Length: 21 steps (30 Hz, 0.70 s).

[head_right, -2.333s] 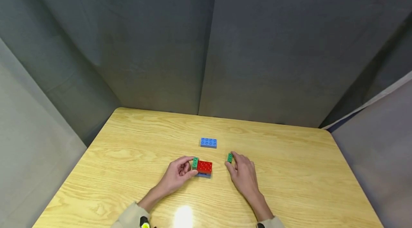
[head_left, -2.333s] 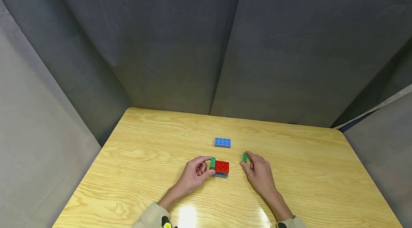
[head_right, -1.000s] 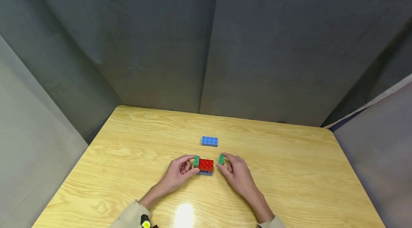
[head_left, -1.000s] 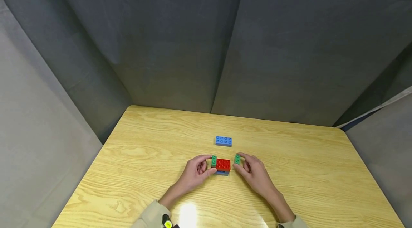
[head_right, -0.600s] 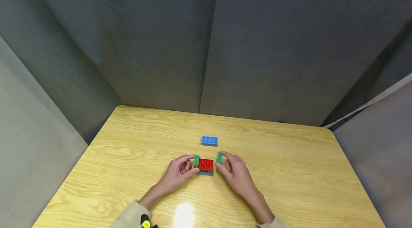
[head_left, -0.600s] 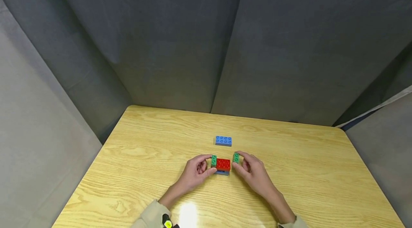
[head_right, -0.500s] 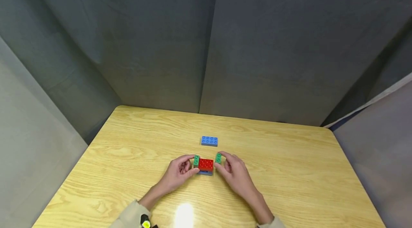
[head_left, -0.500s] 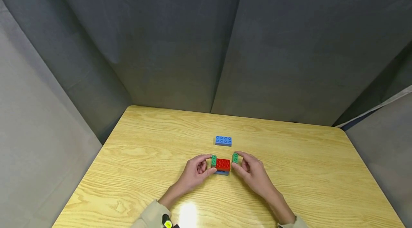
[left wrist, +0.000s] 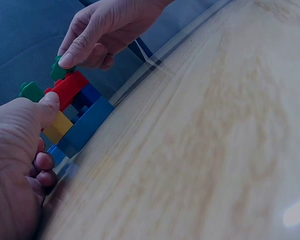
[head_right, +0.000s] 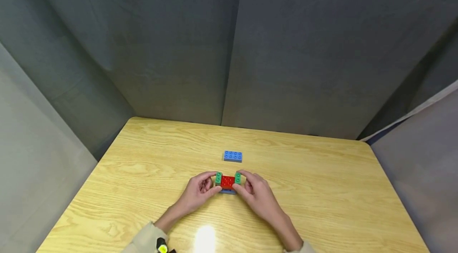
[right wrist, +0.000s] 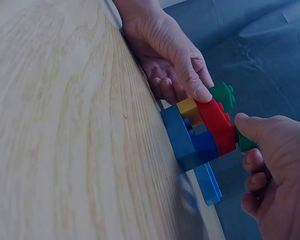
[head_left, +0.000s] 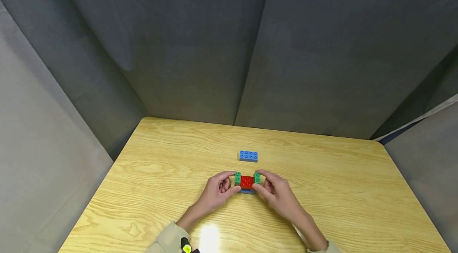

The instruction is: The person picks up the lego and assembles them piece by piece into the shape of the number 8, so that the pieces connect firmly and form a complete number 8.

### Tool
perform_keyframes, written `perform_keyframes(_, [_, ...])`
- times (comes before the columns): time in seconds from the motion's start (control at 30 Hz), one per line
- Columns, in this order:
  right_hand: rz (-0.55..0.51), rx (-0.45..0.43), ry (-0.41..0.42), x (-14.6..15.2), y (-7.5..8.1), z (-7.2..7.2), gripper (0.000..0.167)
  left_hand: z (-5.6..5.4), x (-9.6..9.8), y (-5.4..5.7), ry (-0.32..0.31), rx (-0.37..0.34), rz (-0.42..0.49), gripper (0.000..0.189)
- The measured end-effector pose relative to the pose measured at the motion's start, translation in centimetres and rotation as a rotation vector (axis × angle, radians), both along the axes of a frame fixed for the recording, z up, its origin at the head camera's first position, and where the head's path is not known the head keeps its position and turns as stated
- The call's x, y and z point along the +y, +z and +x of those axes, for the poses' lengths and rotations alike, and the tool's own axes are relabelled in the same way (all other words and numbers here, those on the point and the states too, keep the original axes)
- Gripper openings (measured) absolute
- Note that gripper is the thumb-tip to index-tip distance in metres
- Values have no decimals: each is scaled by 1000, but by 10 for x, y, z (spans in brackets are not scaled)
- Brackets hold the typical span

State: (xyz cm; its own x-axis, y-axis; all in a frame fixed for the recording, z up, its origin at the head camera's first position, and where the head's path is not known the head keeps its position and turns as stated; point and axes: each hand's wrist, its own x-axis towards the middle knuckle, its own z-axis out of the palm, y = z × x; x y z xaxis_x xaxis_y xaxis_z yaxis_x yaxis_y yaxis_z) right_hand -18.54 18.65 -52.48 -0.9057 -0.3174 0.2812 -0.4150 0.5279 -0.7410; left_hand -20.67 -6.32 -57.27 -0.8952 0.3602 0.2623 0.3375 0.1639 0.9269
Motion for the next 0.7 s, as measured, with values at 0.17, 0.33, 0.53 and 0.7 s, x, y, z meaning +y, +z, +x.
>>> perform_keyframes(0.17, [9, 11, 10, -1, 0, 1, 46, 0, 0, 0, -4, 8, -2, 43])
perform_keyframes(0.33, [19, 33, 16, -4, -3, 1, 44, -1, 0, -1, -3, 17, -5, 43])
perform_keyframes(0.53, [43, 63, 20, -6, -5, 1, 41, 0, 0, 0, -4, 13, -8, 44])
perform_keyframes(0.7, [77, 88, 14, -8, -8, 1, 39, 0, 0, 0, 1, 7, -15, 44])
